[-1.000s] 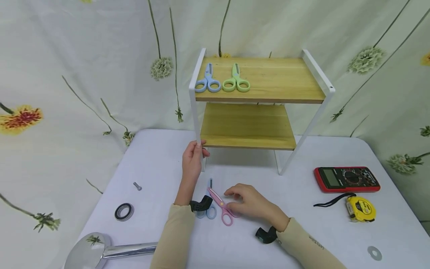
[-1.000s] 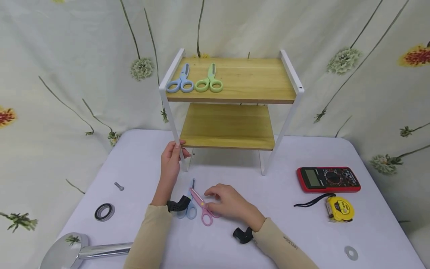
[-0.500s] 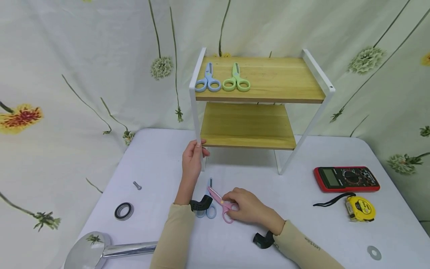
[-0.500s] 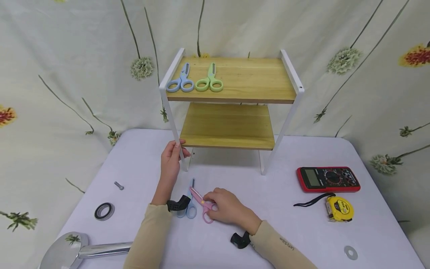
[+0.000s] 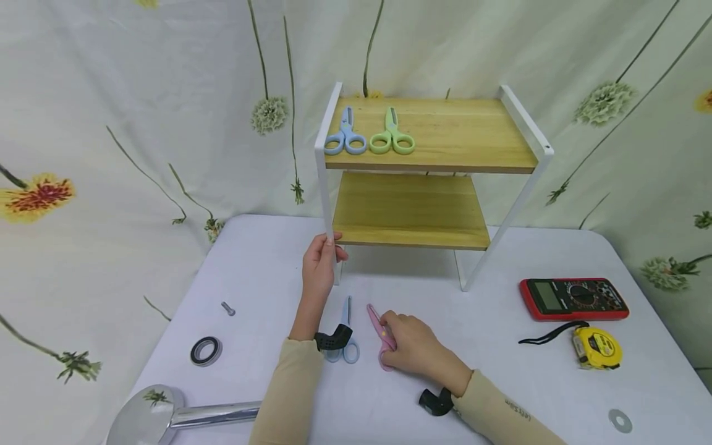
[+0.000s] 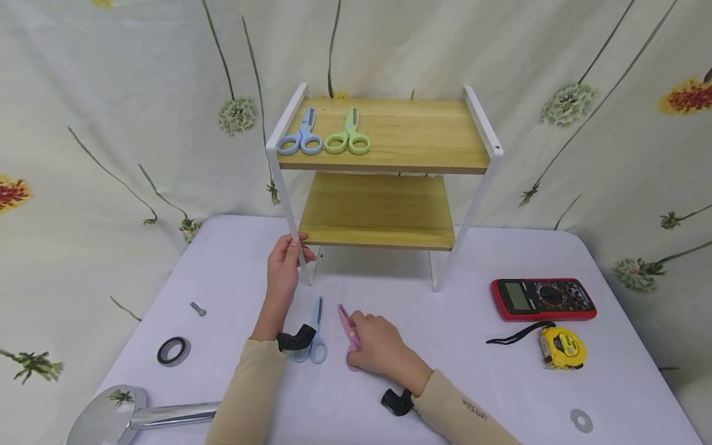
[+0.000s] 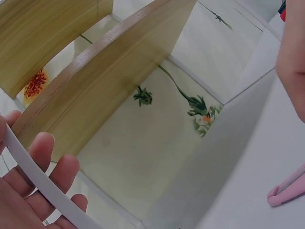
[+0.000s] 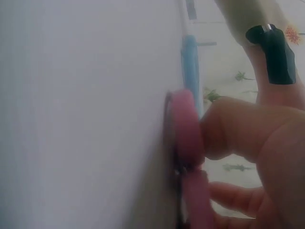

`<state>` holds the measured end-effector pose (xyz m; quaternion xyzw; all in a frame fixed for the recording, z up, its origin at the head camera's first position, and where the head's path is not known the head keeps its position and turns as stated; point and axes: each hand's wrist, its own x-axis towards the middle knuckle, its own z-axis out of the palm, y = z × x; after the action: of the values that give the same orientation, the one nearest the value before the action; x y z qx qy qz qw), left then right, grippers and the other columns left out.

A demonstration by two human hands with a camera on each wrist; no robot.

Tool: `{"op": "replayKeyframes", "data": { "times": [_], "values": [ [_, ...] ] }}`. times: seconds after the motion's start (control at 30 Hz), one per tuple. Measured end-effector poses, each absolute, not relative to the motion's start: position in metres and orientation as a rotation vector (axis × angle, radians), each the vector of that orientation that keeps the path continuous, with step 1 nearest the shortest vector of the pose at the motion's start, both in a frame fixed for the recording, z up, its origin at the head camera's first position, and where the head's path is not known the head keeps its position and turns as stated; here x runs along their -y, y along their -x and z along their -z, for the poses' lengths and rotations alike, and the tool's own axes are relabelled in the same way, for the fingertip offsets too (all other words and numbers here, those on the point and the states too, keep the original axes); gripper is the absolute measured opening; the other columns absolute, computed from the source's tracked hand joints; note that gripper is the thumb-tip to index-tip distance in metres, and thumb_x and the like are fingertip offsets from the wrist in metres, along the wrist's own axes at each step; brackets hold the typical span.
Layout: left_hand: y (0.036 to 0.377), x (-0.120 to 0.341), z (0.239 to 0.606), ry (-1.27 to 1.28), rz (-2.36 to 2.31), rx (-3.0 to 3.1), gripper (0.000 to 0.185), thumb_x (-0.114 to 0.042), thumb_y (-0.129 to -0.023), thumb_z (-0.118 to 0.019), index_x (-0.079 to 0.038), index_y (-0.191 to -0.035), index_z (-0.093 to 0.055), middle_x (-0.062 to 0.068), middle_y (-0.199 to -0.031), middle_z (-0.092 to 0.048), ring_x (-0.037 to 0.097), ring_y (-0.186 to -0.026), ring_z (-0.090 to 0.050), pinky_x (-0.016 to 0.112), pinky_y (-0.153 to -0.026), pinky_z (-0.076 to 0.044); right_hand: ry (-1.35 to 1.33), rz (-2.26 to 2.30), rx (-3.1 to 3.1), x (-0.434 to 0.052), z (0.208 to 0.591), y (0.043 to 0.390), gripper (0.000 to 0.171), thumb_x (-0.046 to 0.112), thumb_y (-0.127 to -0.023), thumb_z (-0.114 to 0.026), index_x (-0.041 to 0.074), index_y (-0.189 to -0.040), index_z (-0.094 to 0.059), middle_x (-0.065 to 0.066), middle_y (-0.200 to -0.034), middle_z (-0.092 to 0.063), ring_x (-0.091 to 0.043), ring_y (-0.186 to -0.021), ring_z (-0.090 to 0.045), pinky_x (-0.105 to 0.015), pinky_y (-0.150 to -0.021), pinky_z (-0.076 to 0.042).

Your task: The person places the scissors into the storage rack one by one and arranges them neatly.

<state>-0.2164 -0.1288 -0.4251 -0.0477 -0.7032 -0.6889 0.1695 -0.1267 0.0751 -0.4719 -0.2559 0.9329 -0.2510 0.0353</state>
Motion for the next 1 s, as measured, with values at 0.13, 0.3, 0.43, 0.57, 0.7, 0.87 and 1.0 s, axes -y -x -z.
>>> {"op": "replayKeyframes", "data": {
  "times": [0.13,0.3,0.43,0.57,0.7,0.87,1.0],
  "values": [
    [0.216,0.129,0.426,0.138,1.955,2.009,0.029,-0.016,-0.110,-0.044,0.005,-0.117,-0.062,0.011,-0.078,-0.064,0.007,-0.075,-0.062,0.023,-0.082,-0.051,0.688,0.898,-2.788,-0.080,0.469,0.130,0.051,0.012,-0.069,-0.077,0.006,-0.116,-0.056,0.001,-0.079,-0.053,-0.014,-0.068,-0.047,-0.027,-0.060,-0.037],
    [0.216,0.129,0.427,0.137,1.953,2.013,0.029,-0.016,-0.110,-0.043,0.004,-0.117,-0.063,0.002,-0.075,-0.064,0.007,-0.075,-0.062,0.023,-0.082,-0.051,0.668,1.069,-2.670,-0.089,0.471,0.140,0.047,0.004,-0.070,-0.074,0.006,-0.112,-0.056,0.002,-0.077,-0.053,-0.010,-0.066,-0.046,-0.024,-0.057,-0.037],
    [0.216,0.129,0.427,0.135,1.958,2.005,0.029,-0.016,-0.110,-0.043,0.004,-0.117,-0.063,-0.004,-0.074,-0.063,0.007,-0.075,-0.063,0.023,-0.081,-0.051,0.698,1.134,-2.595,-0.095,0.472,0.148,0.040,0.003,-0.073,-0.072,0.006,-0.110,-0.060,0.004,-0.074,-0.049,-0.006,-0.063,-0.043,-0.020,-0.056,-0.035],
    [0.217,0.129,0.426,0.138,1.961,1.995,0.028,-0.015,-0.109,-0.043,0.004,-0.117,-0.063,-0.006,-0.073,-0.063,0.009,-0.075,-0.064,0.023,-0.080,-0.051,0.675,1.204,-2.532,-0.100,0.472,0.151,0.034,0.001,-0.077,-0.070,0.007,-0.110,-0.064,0.002,-0.074,-0.050,-0.004,-0.059,-0.043,-0.018,-0.053,-0.036],
    [0.217,0.128,0.426,0.129,1.966,1.995,0.029,-0.016,-0.109,-0.044,0.004,-0.117,-0.063,-0.005,-0.073,-0.063,0.010,-0.075,-0.064,0.022,-0.080,-0.051,0.608,1.300,-2.388,-0.104,0.475,0.153,0.026,0.000,-0.082,-0.066,0.006,-0.107,-0.065,0.002,-0.072,-0.055,-0.005,-0.050,-0.049,-0.018,-0.048,-0.043],
    [0.217,0.128,0.426,0.124,1.963,2.001,0.029,-0.015,-0.110,-0.044,0.005,-0.117,-0.063,-0.001,-0.075,-0.064,0.011,-0.077,-0.064,0.022,-0.081,-0.051,0.646,1.426,-2.141,-0.113,0.456,0.156,0.018,0.002,-0.089,-0.064,-0.006,-0.105,-0.067,-0.003,-0.070,-0.061,-0.005,-0.050,-0.054,-0.022,-0.048,-0.049],
    [0.217,0.129,0.425,0.131,1.952,2.004,0.028,-0.014,-0.109,-0.043,0.005,-0.117,-0.063,0.000,-0.076,-0.064,0.012,-0.077,-0.063,0.023,-0.081,-0.051,0.811,1.551,-2.038,-0.127,0.412,0.154,0.020,-0.001,-0.093,-0.060,-0.012,-0.108,-0.065,-0.018,-0.076,-0.063,-0.005,-0.057,-0.058,-0.027,-0.052,-0.054]
  ]
}}
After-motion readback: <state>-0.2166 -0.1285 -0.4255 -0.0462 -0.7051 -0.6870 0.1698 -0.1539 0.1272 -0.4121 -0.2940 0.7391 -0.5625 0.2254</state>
